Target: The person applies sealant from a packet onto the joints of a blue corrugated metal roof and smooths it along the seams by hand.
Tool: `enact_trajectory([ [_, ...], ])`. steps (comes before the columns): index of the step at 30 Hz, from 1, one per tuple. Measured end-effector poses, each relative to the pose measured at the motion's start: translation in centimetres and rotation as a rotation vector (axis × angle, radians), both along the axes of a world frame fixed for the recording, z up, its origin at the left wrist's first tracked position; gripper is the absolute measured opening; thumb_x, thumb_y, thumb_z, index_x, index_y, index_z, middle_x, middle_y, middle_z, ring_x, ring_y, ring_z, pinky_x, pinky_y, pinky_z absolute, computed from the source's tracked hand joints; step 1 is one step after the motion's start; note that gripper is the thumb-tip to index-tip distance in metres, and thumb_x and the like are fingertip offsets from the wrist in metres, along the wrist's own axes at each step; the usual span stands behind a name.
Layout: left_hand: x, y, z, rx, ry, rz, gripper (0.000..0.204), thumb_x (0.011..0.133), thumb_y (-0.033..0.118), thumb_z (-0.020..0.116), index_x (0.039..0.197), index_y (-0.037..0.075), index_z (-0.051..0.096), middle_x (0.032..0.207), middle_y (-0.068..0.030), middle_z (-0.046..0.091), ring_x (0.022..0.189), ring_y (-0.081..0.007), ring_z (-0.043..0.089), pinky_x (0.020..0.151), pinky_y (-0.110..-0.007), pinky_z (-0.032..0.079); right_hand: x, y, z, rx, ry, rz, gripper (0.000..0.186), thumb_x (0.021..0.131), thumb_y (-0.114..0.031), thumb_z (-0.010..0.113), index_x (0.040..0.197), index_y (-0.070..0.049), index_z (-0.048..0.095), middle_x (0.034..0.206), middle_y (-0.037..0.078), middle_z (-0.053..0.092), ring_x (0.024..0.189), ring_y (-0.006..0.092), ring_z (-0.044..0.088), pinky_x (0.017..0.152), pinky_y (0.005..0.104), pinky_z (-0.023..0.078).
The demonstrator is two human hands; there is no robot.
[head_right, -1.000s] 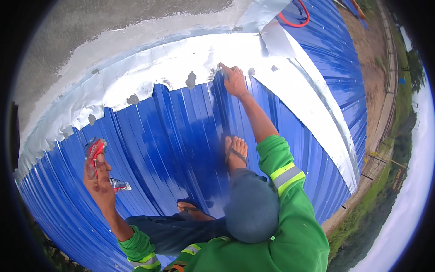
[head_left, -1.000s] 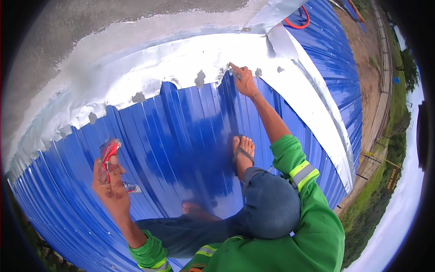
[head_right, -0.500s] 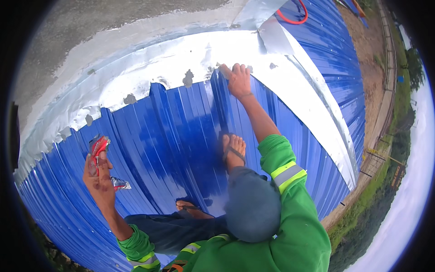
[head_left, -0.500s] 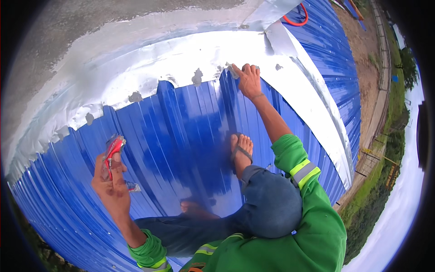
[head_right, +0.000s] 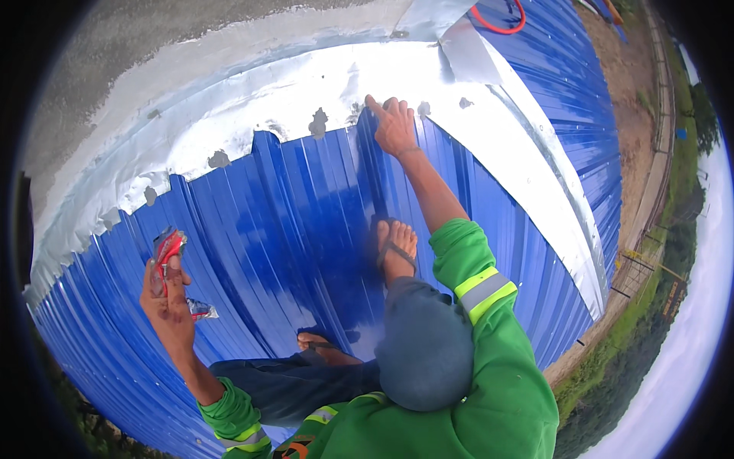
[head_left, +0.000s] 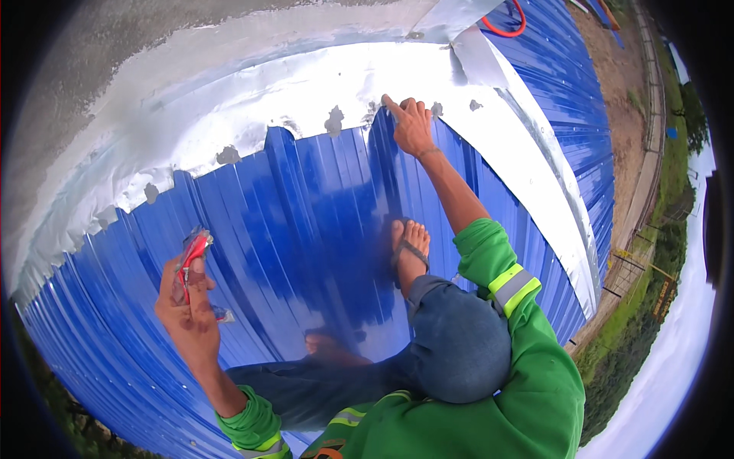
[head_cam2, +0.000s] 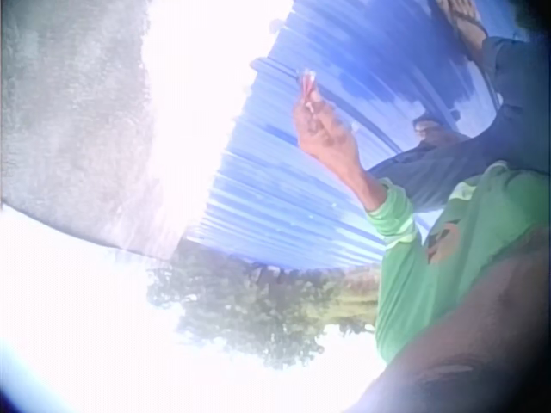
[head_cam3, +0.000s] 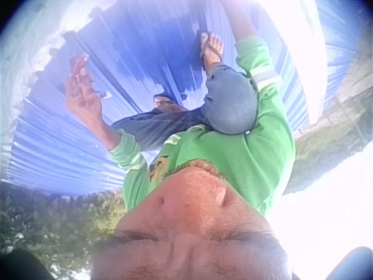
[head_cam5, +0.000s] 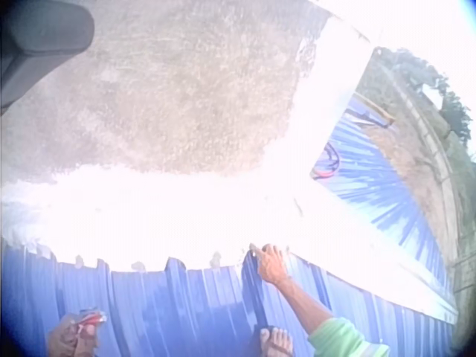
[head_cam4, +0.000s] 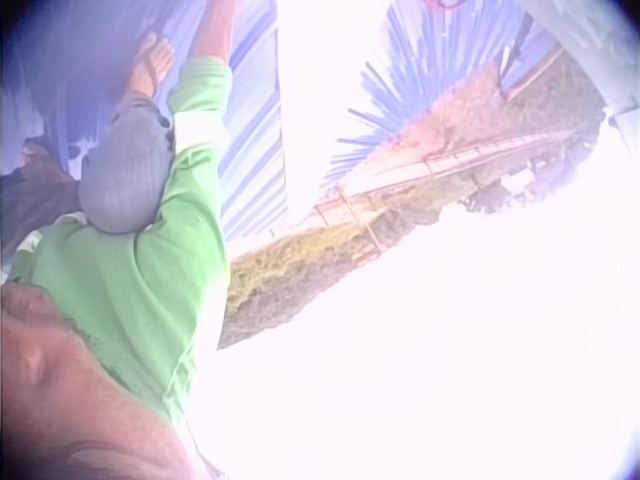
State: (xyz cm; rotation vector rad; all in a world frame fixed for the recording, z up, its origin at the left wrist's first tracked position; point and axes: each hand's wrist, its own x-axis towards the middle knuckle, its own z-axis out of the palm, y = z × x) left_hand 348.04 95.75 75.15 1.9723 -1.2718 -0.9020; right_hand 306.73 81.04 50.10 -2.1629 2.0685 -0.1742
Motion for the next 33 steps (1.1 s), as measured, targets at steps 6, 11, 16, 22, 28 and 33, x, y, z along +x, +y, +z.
enact_trajectory([
  [6, -0.3, 0.2, 0.3, 0.024, -0.008, -0.009, 0.032, 0.101, 0.033, 0.063, 0.093, 0.002, 0.064, 0.068, 0.0017, 0.052, 0.060, -0.0049, 0.041, 0.055, -0.025, 0.031, 2.1, 1.0, -0.4, -0.029, 0.563, 0.138, 0.063, 0.092, -0.014, 0.051, 0.153, -0.007, 0.036, 0.105, 0.008, 0.055, 0.101, 0.0240, 0.048, 0.091, 0.0394, 0.035],
  [11, -0.5, 0.0, 0.7, 0.008, 0.001, -0.011, 0.032, 0.101, 0.033, 0.063, 0.095, 0.002, 0.064, 0.068, 0.0013, 0.053, 0.060, -0.0045, 0.039, 0.054, -0.026, 0.031, 1.8, 1.5, 0.3, -0.044, 0.652, 0.181, 0.061, 0.093, -0.016, 0.051, 0.151, -0.005, 0.038, 0.105, 0.008, 0.055, 0.104, 0.0236, 0.048, 0.092, 0.0390, 0.035],
  [16, -0.4, 0.5, 0.9, 0.054, -0.014, -0.003, 0.030, 0.102, 0.031, 0.062, 0.097, 0.001, 0.065, 0.067, 0.0014, 0.053, 0.059, -0.0045, 0.039, 0.053, -0.026, 0.031, 1.0, 2.2, 1.3, -0.064, 0.341, 0.110, 0.065, 0.083, -0.007, 0.060, 0.147, -0.008, 0.044, 0.103, 0.011, 0.055, 0.102, 0.0274, 0.049, 0.088, 0.0410, 0.037],
  [22, -0.5, 0.6, 0.6, 0.024, 0.006, -0.049, 0.036, 0.100, 0.036, 0.064, 0.111, 0.003, 0.069, 0.067, 0.0014, 0.053, 0.056, -0.0027, 0.040, 0.049, -0.022, 0.029, 0.7, 0.7, 1.3, -0.093, 0.311, 0.132, 0.064, 0.084, -0.005, 0.058, 0.146, -0.015, 0.046, 0.103, 0.011, 0.055, 0.097, 0.0279, 0.050, 0.086, 0.0408, 0.038],
  [28, -0.8, 0.5, 1.1, 0.059, -0.033, -0.026, 0.027, 0.102, 0.029, 0.062, 0.098, 0.002, 0.066, 0.067, 0.0008, 0.052, 0.060, -0.0049, 0.039, 0.054, -0.026, 0.030, 0.2, 1.2, 0.8, -0.167, 0.457, 0.228, 0.058, 0.089, -0.008, 0.054, 0.146, -0.017, 0.046, 0.103, 0.011, 0.055, 0.097, 0.0273, 0.050, 0.086, 0.0415, 0.039],
  [33, -1.2, 0.5, 1.2, 0.041, -0.075, -0.020, 0.029, 0.102, 0.029, 0.061, 0.096, 0.001, 0.065, 0.067, 0.0009, 0.053, 0.060, -0.0052, 0.039, 0.053, -0.026, 0.029, -0.6, 0.3, 1.0, -0.207, 0.452, 0.243, 0.059, 0.090, -0.007, 0.054, 0.147, -0.020, 0.046, 0.103, 0.011, 0.054, 0.098, 0.0279, 0.050, 0.088, 0.0427, 0.039],
])
